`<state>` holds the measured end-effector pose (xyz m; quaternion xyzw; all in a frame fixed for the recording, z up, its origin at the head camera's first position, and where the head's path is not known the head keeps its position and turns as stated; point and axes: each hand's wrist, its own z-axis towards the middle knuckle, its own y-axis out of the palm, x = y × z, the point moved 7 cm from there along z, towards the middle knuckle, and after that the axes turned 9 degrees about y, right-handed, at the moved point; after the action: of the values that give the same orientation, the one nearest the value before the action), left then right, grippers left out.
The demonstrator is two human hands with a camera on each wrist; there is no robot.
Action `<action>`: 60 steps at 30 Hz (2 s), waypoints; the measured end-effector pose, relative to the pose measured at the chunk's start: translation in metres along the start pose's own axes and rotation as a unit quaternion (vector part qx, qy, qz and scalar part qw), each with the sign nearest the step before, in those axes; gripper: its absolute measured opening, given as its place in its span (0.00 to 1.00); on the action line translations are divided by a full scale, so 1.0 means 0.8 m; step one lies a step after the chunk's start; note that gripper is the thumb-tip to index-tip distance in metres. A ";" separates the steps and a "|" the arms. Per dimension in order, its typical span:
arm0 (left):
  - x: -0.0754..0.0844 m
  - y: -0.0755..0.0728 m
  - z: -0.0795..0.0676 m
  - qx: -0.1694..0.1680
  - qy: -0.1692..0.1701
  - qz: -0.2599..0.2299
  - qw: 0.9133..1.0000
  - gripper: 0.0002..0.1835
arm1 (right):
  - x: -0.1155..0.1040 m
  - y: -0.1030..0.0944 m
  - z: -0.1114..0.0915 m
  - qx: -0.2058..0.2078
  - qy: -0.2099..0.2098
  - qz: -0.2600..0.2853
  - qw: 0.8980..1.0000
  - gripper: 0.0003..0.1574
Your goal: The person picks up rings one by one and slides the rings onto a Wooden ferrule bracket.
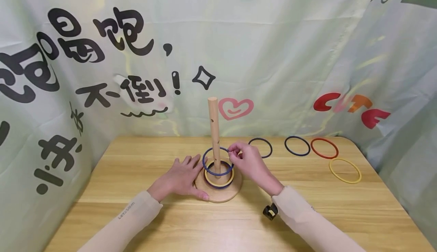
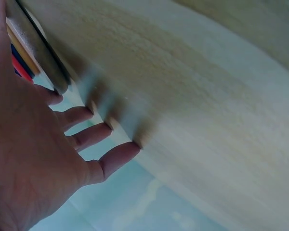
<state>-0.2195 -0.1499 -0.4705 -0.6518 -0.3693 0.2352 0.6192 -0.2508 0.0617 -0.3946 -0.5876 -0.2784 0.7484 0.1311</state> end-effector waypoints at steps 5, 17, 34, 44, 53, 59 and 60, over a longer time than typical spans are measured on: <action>0.000 0.001 0.001 0.000 -0.004 -0.004 1.000 0.75 | 0.022 0.013 -0.005 -0.009 0.013 -0.006 1.000 0.06; 0.000 0.002 0.000 0.005 0.000 -0.002 1.000 0.74 | 0.046 0.036 -0.012 -0.037 0.051 0.016 0.998 0.08; -0.002 0.005 0.002 -0.006 -0.006 -0.003 1.000 0.75 | 0.055 0.023 -0.019 -0.005 0.040 0.007 0.999 0.08; -0.002 0.003 0.000 -0.007 -0.008 -0.008 1.000 0.74 | 0.072 -0.030 -0.041 0.064 0.004 0.047 0.997 0.09; -0.001 0.006 -0.001 -0.003 -0.009 -0.014 1.000 0.74 | 0.105 -0.087 -0.078 0.090 0.012 0.050 0.995 0.07; -0.001 0.005 -0.001 0.000 -0.006 0.002 1.000 0.74 | 0.139 -0.128 -0.094 0.116 0.041 0.005 0.992 0.07; -0.001 0.005 -0.001 0.000 -0.005 0.004 1.000 0.74 | 0.144 -0.135 -0.096 0.121 0.046 -0.002 0.992 0.07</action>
<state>-0.2185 -0.1506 -0.4742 -0.6517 -0.3698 0.2409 0.6168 -0.2231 0.2296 -0.4381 -0.6006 -0.1807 0.7484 0.2156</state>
